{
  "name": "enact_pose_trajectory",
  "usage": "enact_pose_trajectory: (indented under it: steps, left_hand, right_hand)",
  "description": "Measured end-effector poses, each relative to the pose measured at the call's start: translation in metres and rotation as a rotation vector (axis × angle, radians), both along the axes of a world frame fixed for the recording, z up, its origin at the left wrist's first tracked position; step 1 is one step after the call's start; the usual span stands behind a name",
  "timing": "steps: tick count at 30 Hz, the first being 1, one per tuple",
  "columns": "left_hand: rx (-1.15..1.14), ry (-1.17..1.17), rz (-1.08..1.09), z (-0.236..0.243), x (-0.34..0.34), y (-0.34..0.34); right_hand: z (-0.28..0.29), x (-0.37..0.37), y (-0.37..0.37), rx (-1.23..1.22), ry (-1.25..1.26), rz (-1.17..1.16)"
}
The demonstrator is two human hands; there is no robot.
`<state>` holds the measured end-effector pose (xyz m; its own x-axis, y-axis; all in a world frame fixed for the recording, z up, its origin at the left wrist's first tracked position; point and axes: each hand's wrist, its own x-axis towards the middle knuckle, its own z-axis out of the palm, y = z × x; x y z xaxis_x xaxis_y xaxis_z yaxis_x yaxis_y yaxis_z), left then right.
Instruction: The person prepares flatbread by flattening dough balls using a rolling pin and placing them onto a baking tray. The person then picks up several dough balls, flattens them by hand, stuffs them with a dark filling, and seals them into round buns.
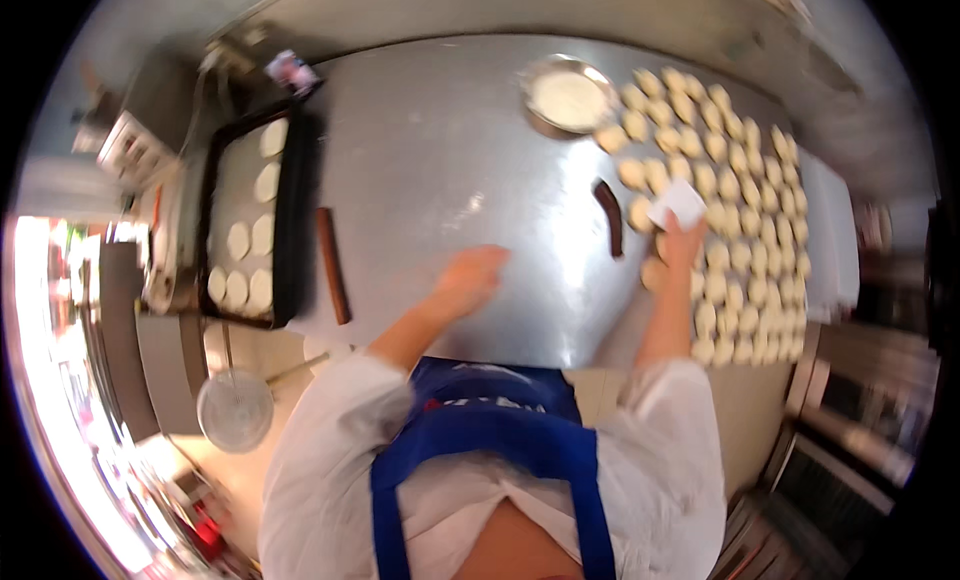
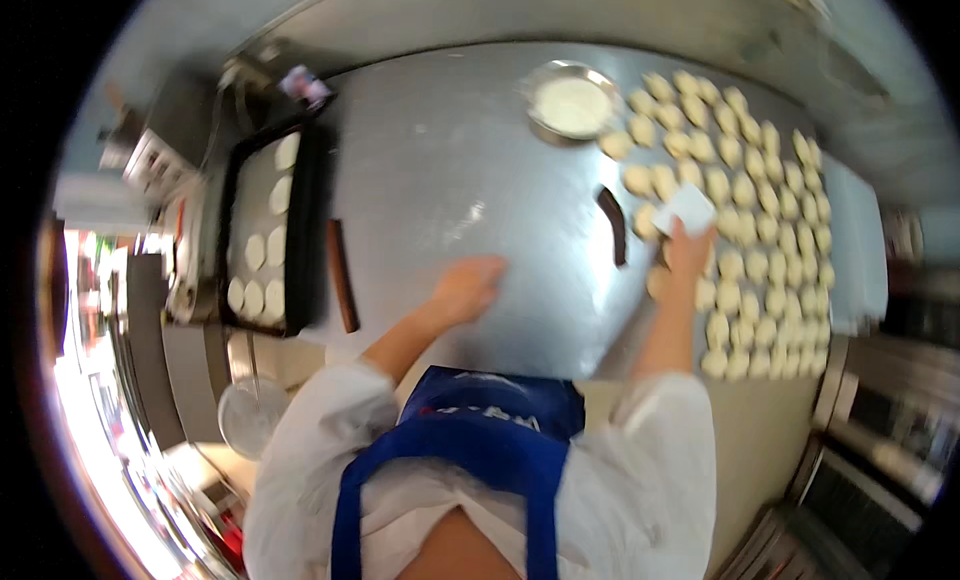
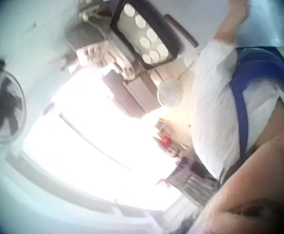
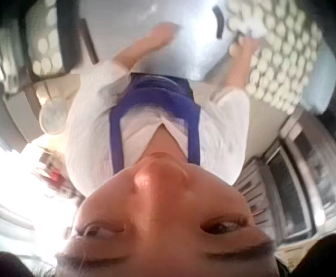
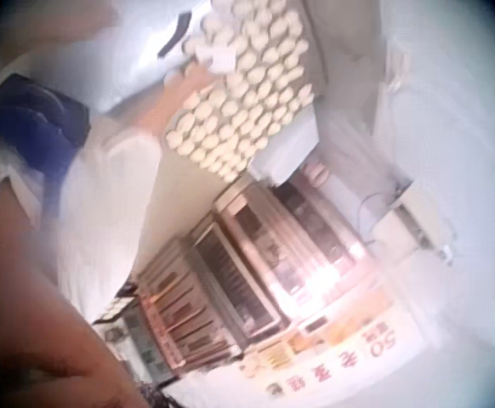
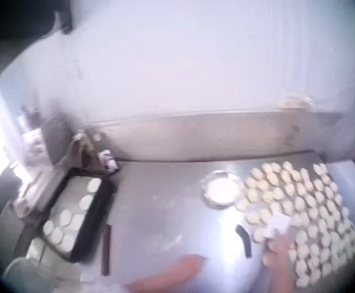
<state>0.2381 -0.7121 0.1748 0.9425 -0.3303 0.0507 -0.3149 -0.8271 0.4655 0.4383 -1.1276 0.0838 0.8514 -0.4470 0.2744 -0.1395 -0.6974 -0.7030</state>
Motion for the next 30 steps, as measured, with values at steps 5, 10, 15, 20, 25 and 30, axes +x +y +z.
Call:
enact_pose_trajectory:
  steps: [5,10,15,20,25,30]
  left_hand:
    - [0.007,-0.395,-0.222,-0.024,0.132,-0.113]
    - [0.157,-0.391,-0.135,-0.049,0.174,-0.159]
    - [0.240,-0.319,-0.208,-0.048,0.149,-0.127]
    - [0.085,-0.152,-0.247,-0.044,0.082,-0.041]
    - [0.123,0.220,-0.030,-0.038,-0.019,0.049]
    - [0.105,0.099,0.210,-0.031,-0.120,0.118]
  right_hand:
    - [0.039,-0.068,-0.008,0.406,0.121,0.214]
    - [0.054,-0.231,-0.039,0.543,0.170,-0.005]
    - [0.041,-0.359,-0.017,0.653,0.233,-0.224]
    - [0.031,-0.342,0.025,0.785,0.251,-0.152]
    - [0.072,-0.291,0.072,0.792,0.175,-0.090]
    - [0.057,-0.283,0.071,0.941,0.273,-0.181]
